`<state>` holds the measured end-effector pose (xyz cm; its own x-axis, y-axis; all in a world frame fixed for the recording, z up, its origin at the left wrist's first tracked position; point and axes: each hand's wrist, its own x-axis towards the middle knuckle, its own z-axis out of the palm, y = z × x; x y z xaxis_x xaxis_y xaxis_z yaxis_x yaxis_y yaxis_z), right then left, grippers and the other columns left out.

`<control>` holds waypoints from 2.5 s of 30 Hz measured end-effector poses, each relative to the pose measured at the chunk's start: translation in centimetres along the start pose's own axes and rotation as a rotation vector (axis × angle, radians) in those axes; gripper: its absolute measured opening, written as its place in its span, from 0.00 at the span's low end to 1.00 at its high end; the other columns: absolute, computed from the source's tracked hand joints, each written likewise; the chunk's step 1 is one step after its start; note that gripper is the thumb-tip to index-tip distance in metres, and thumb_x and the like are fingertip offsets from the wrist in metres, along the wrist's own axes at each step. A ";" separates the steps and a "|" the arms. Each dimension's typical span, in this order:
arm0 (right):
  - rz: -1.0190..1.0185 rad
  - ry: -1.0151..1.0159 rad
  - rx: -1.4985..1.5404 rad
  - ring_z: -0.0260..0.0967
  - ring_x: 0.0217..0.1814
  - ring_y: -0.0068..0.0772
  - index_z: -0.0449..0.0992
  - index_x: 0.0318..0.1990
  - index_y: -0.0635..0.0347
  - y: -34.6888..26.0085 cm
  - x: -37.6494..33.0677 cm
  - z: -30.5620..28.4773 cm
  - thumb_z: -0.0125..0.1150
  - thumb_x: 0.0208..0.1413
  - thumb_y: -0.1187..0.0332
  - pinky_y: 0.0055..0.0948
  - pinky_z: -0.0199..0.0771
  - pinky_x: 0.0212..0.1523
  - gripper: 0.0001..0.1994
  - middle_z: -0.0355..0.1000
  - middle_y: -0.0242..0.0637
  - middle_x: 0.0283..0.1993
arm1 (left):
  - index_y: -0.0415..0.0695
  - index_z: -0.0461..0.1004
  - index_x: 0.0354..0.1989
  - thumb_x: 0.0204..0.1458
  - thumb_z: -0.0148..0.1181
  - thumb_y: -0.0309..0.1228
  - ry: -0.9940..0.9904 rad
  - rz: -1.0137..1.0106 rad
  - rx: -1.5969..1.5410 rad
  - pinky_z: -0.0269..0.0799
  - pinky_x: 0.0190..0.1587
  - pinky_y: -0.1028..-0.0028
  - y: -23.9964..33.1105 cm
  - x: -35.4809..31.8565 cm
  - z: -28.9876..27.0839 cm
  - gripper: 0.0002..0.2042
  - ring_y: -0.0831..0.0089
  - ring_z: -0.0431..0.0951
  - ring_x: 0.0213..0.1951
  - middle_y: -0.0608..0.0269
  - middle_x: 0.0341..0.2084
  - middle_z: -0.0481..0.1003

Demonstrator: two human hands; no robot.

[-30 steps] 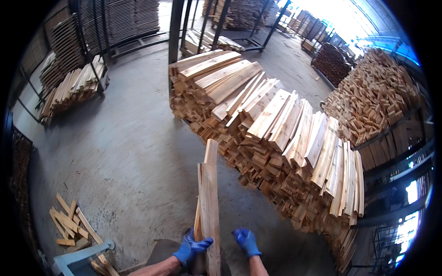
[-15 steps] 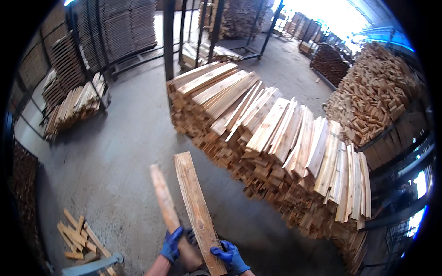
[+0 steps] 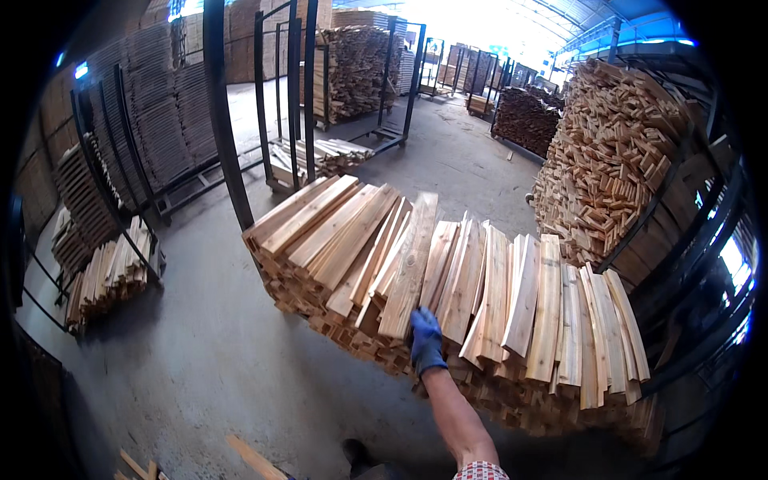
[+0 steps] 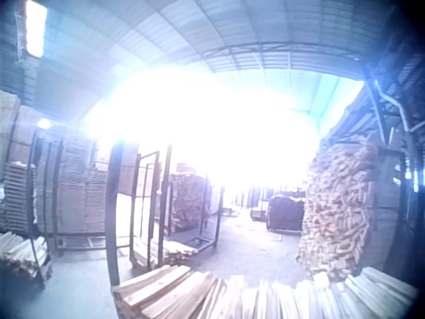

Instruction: The person picks up wooden planks from a pile on the floor and stacks them onto a metal rack. They repeatedly gather planks by hand and place them in an organized stack.

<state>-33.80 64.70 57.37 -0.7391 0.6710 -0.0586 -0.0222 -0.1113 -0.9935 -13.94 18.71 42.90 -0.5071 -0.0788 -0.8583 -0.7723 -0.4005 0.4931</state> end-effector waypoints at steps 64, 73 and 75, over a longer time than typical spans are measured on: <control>-0.465 -0.283 -1.552 0.45 0.71 0.50 0.54 0.66 0.44 1.7 7.8 5.0 0.69 0.35 0.50 0.56 0.49 0.62 0.47 0.48 0.48 0.69 | 0.40 0.68 0.50 0.54 0.54 0.46 0.086 0.093 -0.453 0.73 0.48 0.60 -1.0 -0.3 4.4 0.23 0.58 0.76 0.41 0.51 0.41 0.76; -0.709 -0.532 -1.559 0.51 0.62 0.73 0.62 0.59 0.52 1.7 13.7 2.6 0.54 0.46 0.69 0.62 0.58 0.52 0.28 0.56 0.54 0.60 | 0.40 0.66 0.52 0.55 0.55 0.44 0.101 0.062 -0.472 0.73 0.49 0.61 -2.7 0.5 15.2 0.22 0.60 0.77 0.41 0.51 0.42 0.76; -0.895 -0.470 -1.464 0.58 0.57 0.63 0.64 0.56 0.56 -1.7 15.8 1.2 0.53 0.44 0.70 0.59 0.65 0.46 0.26 0.61 0.50 0.56 | 0.40 0.66 0.52 0.55 0.55 0.43 0.086 0.066 -0.497 0.73 0.49 0.61 -3.4 0.6 17.1 0.22 0.60 0.77 0.41 0.52 0.42 0.76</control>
<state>-46.23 74.63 58.22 -0.9563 -0.1203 0.2663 -0.1206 0.9926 0.0153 -18.19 35.61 43.15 -0.4994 -0.1853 -0.8463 -0.4539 -0.7761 0.4377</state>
